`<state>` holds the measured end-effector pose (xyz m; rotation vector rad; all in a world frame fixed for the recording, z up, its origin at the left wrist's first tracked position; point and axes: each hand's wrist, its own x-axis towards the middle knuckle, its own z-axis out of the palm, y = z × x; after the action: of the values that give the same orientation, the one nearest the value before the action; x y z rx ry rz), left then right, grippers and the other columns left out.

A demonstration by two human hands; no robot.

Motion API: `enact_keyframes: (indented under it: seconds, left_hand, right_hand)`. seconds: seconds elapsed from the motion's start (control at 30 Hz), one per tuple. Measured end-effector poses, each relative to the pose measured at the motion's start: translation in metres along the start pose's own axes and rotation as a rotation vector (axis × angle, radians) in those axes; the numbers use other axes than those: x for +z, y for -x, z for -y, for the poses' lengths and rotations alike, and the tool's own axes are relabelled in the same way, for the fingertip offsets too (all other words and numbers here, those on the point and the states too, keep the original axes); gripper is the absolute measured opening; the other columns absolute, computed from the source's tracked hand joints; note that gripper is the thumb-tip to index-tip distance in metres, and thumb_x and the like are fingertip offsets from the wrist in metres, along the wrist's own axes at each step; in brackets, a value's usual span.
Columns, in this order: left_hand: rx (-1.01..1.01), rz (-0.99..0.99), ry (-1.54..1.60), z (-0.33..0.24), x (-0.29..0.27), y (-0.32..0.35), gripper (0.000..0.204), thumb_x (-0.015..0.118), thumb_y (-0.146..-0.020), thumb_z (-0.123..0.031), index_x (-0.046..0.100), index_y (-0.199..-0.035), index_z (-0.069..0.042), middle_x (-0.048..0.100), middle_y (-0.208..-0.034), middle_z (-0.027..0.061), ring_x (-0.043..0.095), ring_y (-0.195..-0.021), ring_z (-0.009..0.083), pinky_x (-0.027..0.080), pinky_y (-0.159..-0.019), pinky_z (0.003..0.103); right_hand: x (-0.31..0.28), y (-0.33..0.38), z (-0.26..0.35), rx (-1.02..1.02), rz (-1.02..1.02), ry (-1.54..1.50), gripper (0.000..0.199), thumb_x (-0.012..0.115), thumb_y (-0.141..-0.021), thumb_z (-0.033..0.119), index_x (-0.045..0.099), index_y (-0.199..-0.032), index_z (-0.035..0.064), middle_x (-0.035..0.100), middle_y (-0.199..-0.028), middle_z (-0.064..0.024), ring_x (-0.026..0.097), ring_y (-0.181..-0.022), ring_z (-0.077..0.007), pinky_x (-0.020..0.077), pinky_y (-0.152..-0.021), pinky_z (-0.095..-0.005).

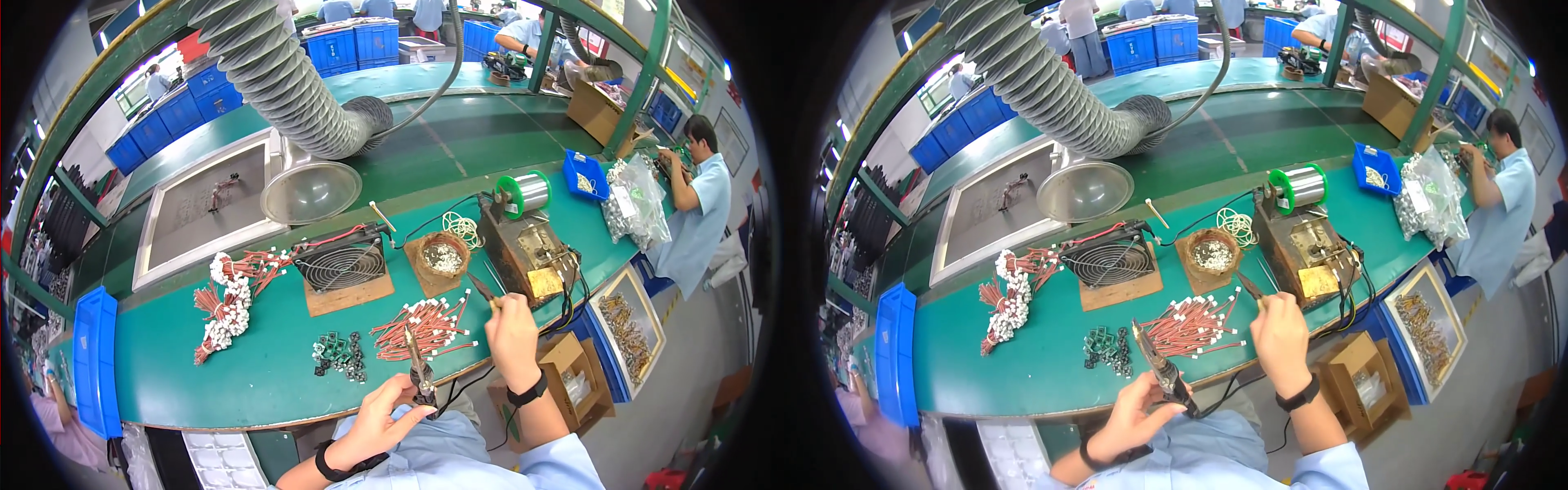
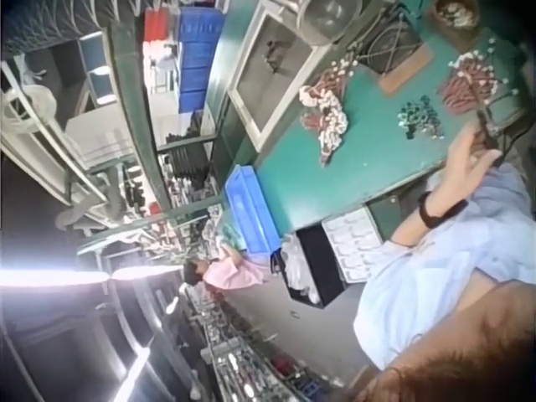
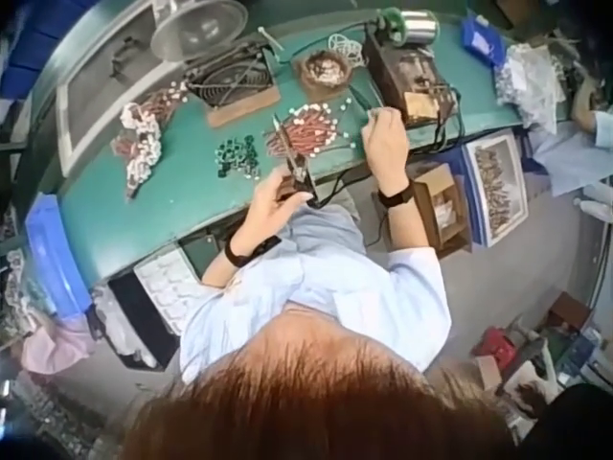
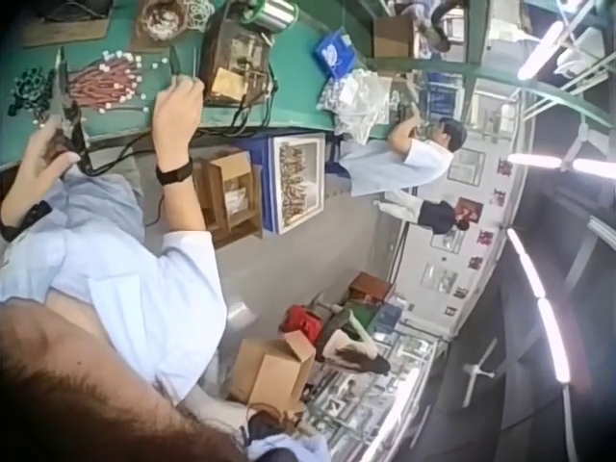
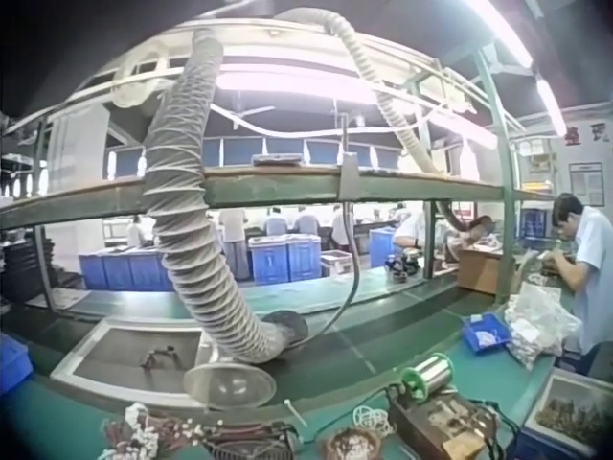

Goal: The person solders wires to circuit boards using a soldering iron and trims the excess with pliers. They repeat this process for multiple units, occasionally moving bundles of wires and components across the workspace.

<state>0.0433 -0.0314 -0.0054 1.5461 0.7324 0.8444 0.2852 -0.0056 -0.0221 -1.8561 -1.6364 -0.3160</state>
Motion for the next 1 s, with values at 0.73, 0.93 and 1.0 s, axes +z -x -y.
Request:
enact_keyframes:
  seconds: [0.73,0.93,1.0]
  left_hand:
    - [-0.117,0.173,0.263,-0.013,-0.001,-0.006,0.027,0.047,-0.090,0.004,0.045,-0.116,0.009,0.057,-0.111,0.0144,0.059,-0.101,0.0198,0.047,-0.088,0.030]
    - [-0.127,0.194,0.242,-0.012,0.000,-0.008,0.027,0.047,-0.090,0.003,0.045,-0.116,0.009,0.057,-0.111,0.0146,0.060,-0.101,0.0201,0.047,-0.087,0.030]
    - [-0.117,0.207,0.245,-0.011,-0.002,-0.010,0.027,0.046,-0.090,0.003,0.045,-0.116,0.008,0.056,-0.112,0.0147,0.059,-0.101,0.0201,0.047,-0.088,0.031]
  right_hand:
    - [-0.067,0.004,0.032,-0.248,-0.005,-0.501,0.028,0.075,-0.062,0.016,0.050,-0.059,0.0049,0.053,-0.068,-0.0061,0.056,-0.077,-0.0263,0.0445,-0.066,-0.0351]
    - [-0.063,0.002,0.037,-0.370,0.001,-0.439,0.029,0.075,-0.058,0.019,0.049,-0.056,0.0064,0.048,-0.065,-0.0048,0.055,-0.080,-0.0278,0.0423,-0.069,-0.0379]
    - [-0.061,0.000,0.037,-0.389,-0.006,-0.424,0.030,0.075,-0.058,0.020,0.049,-0.056,0.0068,0.048,-0.065,-0.0046,0.055,-0.080,-0.0274,0.0421,-0.069,-0.0383]
